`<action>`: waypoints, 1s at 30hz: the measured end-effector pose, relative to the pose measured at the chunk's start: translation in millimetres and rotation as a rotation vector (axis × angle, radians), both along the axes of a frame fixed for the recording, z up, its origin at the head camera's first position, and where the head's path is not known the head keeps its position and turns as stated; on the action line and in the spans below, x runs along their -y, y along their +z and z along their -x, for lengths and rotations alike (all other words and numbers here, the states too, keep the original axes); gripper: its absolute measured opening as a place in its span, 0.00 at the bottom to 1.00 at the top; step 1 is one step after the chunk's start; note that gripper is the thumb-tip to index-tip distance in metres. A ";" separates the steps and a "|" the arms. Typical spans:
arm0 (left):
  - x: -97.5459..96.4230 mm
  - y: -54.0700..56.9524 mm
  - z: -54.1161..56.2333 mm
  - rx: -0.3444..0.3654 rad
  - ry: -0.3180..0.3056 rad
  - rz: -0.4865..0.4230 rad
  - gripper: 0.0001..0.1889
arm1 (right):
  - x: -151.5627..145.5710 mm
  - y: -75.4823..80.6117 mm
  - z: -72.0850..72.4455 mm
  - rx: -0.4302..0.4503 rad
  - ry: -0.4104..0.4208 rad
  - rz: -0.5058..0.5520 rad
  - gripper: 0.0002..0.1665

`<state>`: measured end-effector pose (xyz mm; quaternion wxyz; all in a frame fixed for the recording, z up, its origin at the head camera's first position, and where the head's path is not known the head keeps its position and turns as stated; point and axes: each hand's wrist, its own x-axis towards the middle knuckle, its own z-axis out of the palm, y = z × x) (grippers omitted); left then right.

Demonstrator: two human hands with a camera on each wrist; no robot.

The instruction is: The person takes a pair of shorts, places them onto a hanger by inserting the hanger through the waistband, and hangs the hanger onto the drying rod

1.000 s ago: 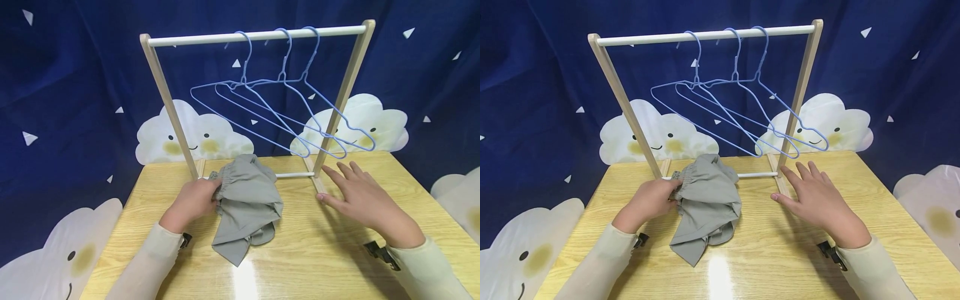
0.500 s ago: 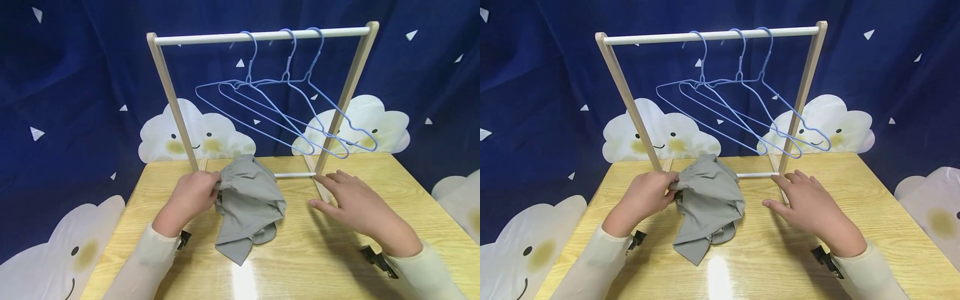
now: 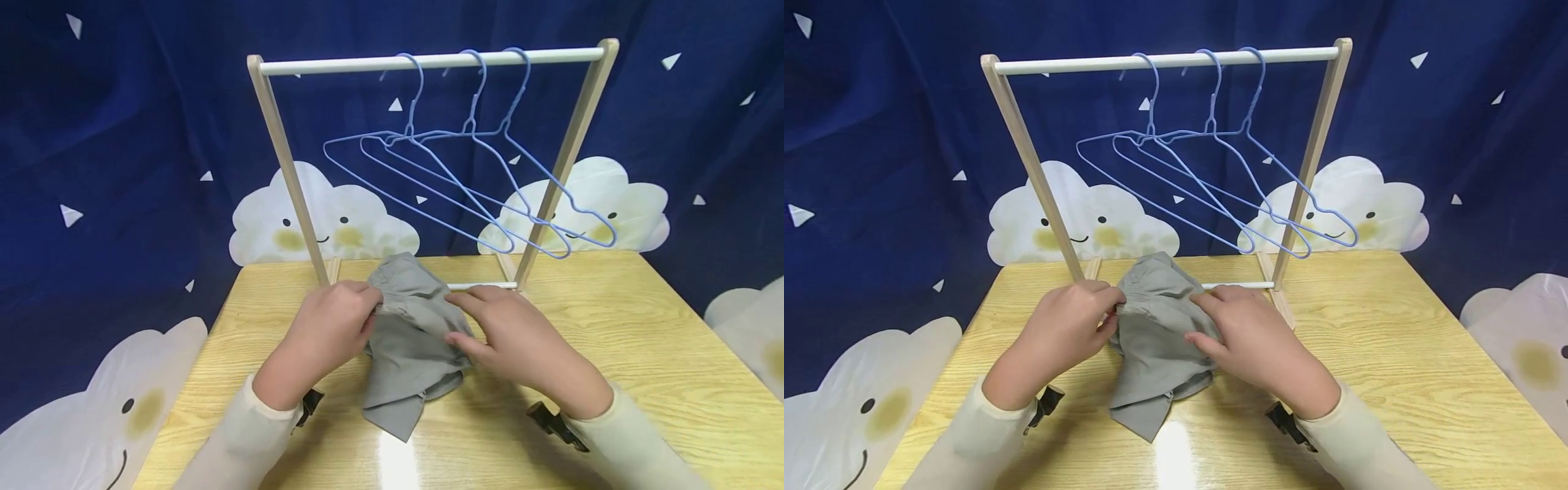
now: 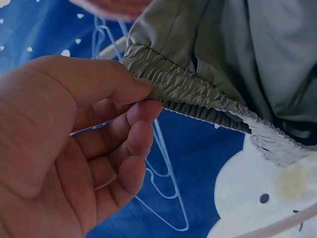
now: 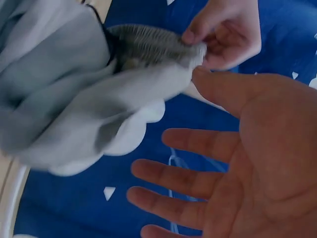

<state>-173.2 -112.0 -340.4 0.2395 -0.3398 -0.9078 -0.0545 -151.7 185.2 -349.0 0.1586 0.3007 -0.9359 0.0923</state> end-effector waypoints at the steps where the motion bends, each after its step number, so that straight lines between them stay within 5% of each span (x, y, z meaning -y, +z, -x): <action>1: -1.7 0.4 -1.8 -0.008 -0.010 0.001 0.13 | 5.3 0.3 0.5 -0.013 0.010 0.009 0.35; 15: -21.6 1.4 -21.3 -0.099 -0.128 -0.036 0.08 | 57.5 -4.2 3.8 -0.161 0.156 0.103 0.15; 24: -14.8 1.4 -18.2 -0.056 -0.078 -0.004 0.08 | 57.7 -3.2 6.4 -0.195 0.163 0.158 0.13; 30: -5.4 -3.8 -2.3 -0.013 -0.019 0.003 0.09 | 53.7 2.2 7.3 -0.219 0.161 0.215 0.12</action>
